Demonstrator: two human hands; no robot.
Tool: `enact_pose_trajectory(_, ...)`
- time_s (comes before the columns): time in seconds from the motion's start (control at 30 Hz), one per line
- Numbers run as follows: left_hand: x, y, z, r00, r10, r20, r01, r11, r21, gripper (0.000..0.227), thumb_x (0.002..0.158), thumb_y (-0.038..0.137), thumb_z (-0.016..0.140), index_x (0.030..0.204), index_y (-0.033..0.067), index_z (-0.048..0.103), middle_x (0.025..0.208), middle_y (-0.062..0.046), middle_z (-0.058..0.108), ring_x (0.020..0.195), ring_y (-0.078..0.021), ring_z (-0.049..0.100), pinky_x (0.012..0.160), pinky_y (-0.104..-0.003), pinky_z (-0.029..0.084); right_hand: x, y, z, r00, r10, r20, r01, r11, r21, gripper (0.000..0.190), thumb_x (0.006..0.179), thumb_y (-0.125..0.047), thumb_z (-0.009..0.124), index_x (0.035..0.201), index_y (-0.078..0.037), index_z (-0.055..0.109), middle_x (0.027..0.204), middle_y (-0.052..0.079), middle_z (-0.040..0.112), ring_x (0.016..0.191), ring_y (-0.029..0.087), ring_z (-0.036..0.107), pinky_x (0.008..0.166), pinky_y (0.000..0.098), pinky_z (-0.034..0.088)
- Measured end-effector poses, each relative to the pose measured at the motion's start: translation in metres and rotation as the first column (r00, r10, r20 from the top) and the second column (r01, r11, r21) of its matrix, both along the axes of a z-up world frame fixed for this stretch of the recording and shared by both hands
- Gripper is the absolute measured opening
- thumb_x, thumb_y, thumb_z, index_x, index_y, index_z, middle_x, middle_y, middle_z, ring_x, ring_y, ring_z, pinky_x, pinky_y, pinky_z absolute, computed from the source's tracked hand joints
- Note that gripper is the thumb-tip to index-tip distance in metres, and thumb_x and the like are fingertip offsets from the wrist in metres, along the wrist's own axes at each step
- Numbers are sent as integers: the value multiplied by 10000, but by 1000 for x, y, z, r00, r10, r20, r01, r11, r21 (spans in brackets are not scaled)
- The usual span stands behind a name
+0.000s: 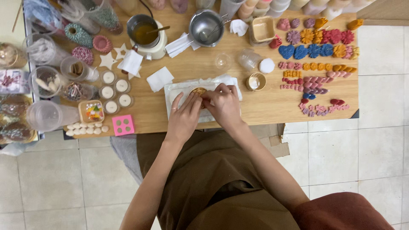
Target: The person assembles a decorative wax ornament by placing wax flakes and small flower-shaped wax pieces into a base, covering it with a clear plastic dome, and threading a wick through the top.
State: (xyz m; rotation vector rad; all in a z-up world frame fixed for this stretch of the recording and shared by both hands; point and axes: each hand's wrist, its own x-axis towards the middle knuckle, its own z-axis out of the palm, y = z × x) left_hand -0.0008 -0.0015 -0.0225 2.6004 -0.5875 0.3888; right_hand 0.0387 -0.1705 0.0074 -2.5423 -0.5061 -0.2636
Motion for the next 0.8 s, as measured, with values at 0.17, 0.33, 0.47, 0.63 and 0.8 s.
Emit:
enact_pose_trajectory(0.17,1,4,0,997,67,-27,-66,997,49,325,889,7,681,1211,47,667,1191,-74,741,1295,-160,638,1140,-427,339,-3,0,-1,1000,12,-15,-13,1000,-23,276,776,-178,812,1049,-137,796,803,-7,728,890,194,639,848,377,441)
enact_pose_trajectory(0.33,1,-1,0,974,189,123,-201,976,85,122,877,110,753,994,146,745,1217,24,695,1258,-138,583,1057,-418,262,-12,6,-4,996,41,85,-31,994,-108,234,793,-192,793,1024,-156,799,928,-28,735,958,187,616,868,386,434)
enact_pose_trajectory(0.47,4,0,11,975,218,36,-219,975,48,50,873,162,776,923,163,773,1131,33,622,1153,-163,566,1033,-436,268,-12,11,-3,997,23,70,-14,991,-135,206,803,-191,790,1005,-151,807,924,-12,721,968,203,609,866,384,430)
enact_pose_trajectory(0.63,8,1,34,979,200,29,-200,980,20,57,897,170,763,951,160,779,1039,63,618,1076,-137,572,1031,-445,275,-10,2,8,998,32,49,-31,999,-14,247,837,-159,775,1076,-107,804,910,-2,736,894,204,615,832,374,443)
enact_pose_trajectory(0.8,2,4,44,976,219,-1,-218,969,-115,143,972,158,735,1113,151,763,1097,56,660,1080,-120,603,1039,-404,299,-8,-21,21,998,-16,-54,26,981,194,244,920,-117,760,1162,-124,791,921,7,758,796,161,645,773,339,460)
